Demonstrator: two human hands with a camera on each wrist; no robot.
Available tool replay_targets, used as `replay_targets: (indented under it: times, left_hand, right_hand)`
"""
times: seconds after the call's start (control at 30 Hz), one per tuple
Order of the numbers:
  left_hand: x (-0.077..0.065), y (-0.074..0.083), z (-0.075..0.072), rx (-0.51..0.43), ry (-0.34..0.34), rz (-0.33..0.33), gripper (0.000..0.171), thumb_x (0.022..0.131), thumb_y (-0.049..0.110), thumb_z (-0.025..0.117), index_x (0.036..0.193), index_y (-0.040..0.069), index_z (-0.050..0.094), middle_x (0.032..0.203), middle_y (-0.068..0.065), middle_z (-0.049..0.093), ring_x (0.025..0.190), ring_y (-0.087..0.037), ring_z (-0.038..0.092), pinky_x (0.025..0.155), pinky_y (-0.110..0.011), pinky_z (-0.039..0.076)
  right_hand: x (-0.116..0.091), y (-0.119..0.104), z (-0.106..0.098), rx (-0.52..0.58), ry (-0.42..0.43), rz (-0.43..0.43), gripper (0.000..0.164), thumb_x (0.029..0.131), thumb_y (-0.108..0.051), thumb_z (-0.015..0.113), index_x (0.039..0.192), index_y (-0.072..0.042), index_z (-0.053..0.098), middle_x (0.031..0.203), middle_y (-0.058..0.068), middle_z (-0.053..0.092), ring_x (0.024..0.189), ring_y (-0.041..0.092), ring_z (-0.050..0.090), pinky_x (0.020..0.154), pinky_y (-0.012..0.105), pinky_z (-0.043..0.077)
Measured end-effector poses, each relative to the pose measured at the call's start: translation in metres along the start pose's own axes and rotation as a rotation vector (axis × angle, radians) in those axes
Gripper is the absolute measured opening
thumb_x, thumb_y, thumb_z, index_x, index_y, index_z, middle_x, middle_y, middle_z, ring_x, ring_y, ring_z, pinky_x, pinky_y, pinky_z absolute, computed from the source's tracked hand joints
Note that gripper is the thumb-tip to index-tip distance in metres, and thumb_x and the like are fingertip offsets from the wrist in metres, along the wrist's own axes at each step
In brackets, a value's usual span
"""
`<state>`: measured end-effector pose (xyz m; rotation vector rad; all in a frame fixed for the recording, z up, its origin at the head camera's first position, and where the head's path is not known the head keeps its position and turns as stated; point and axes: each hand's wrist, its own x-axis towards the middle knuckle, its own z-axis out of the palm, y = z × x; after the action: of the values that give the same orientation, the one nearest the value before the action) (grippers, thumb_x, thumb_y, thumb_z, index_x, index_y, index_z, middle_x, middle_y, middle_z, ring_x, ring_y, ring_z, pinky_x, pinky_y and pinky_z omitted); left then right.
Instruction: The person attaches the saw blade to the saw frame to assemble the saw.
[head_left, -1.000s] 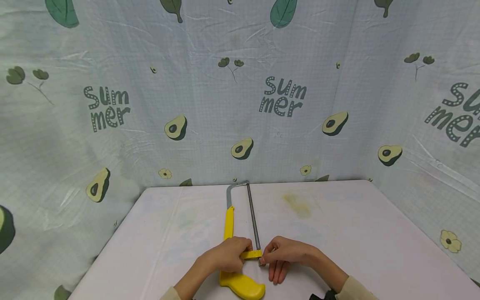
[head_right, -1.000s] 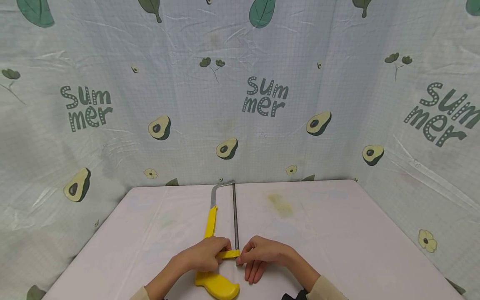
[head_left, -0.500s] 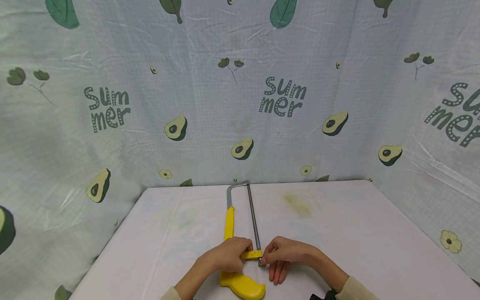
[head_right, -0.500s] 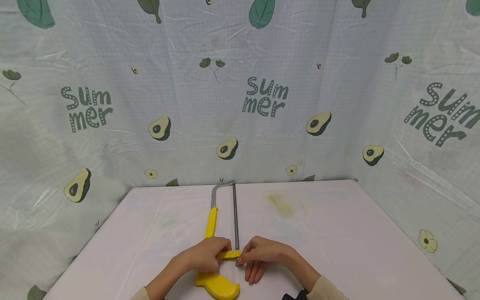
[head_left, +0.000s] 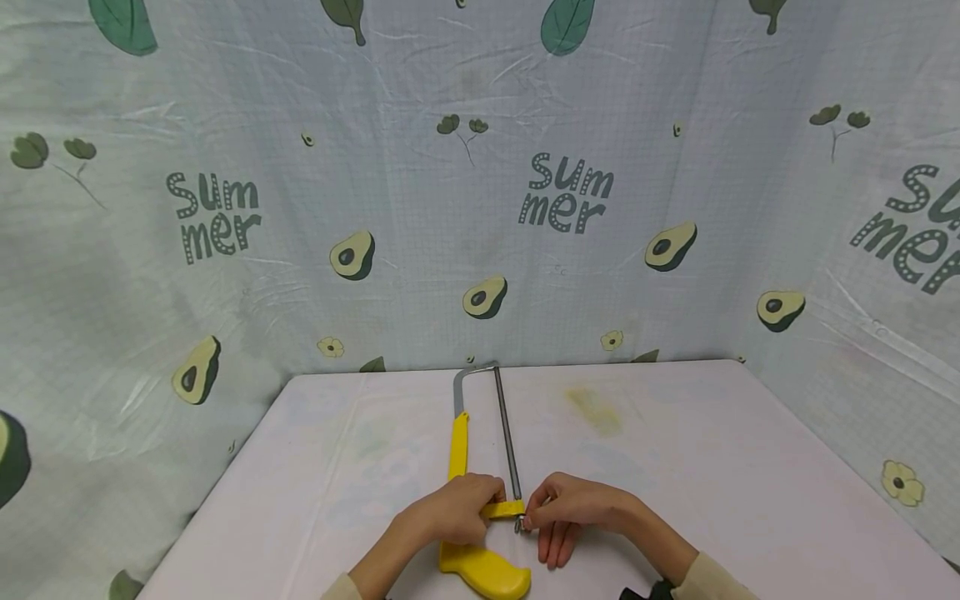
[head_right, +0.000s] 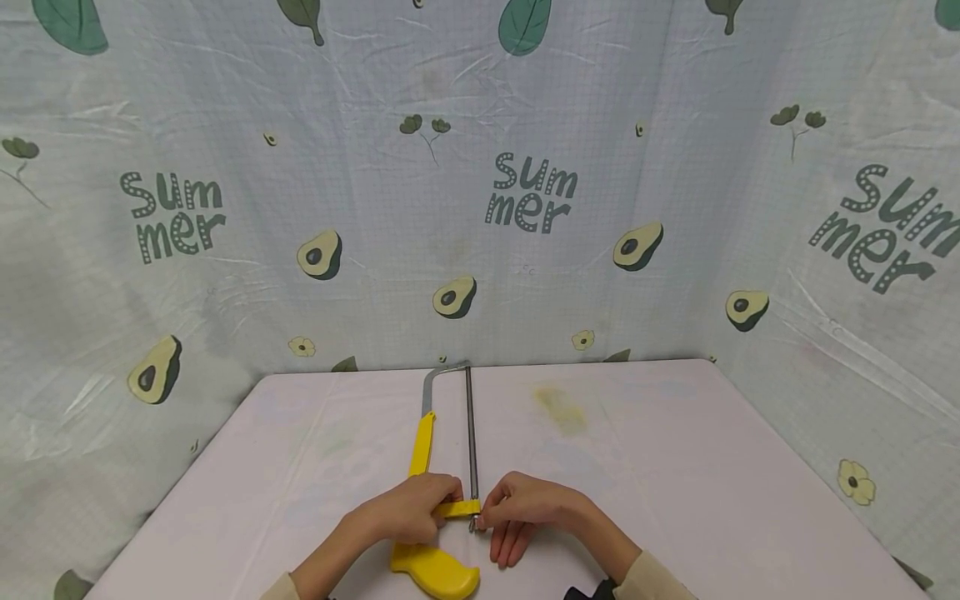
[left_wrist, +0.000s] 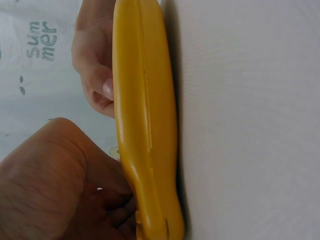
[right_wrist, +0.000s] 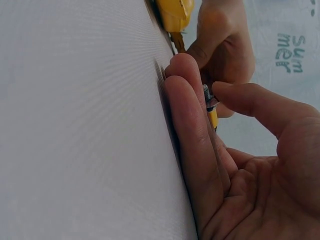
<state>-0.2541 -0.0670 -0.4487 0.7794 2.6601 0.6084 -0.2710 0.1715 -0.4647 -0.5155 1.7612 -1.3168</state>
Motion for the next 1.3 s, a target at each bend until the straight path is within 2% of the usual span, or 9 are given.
replay_targets:
  times: [0.57,1.3]
  left_hand:
    - [-0.0003,0.0028,0.0003,-0.013,0.001,-0.013,0.035,0.072,0.001,0.070,0.100,0.021,0.063,0.084,0.010,0.057,0.077,-0.006,0.050,0.074,-0.021,0.045]
    - [0.0010,-0.0010,0.0010,0.008,0.013,0.014,0.034,0.073,0.001,0.070,0.099,0.021,0.063,0.084,0.011,0.056,0.078,-0.006,0.049,0.075,-0.021,0.044]
  right_hand:
    - [-0.0001,0.0029,-0.0021,0.005,-0.006,-0.020,0.026,0.096,-0.023,0.065,0.106,0.001,0.070,0.073,0.006,0.074,0.058,0.011,0.073,0.055,0.024,0.057]
    - [0.0008,0.0017,-0.0005,0.007,0.005,-0.019,0.024,0.096,-0.021,0.065,0.105,0.000,0.070,0.072,0.006,0.074,0.058,0.011,0.072,0.055,0.024,0.057]
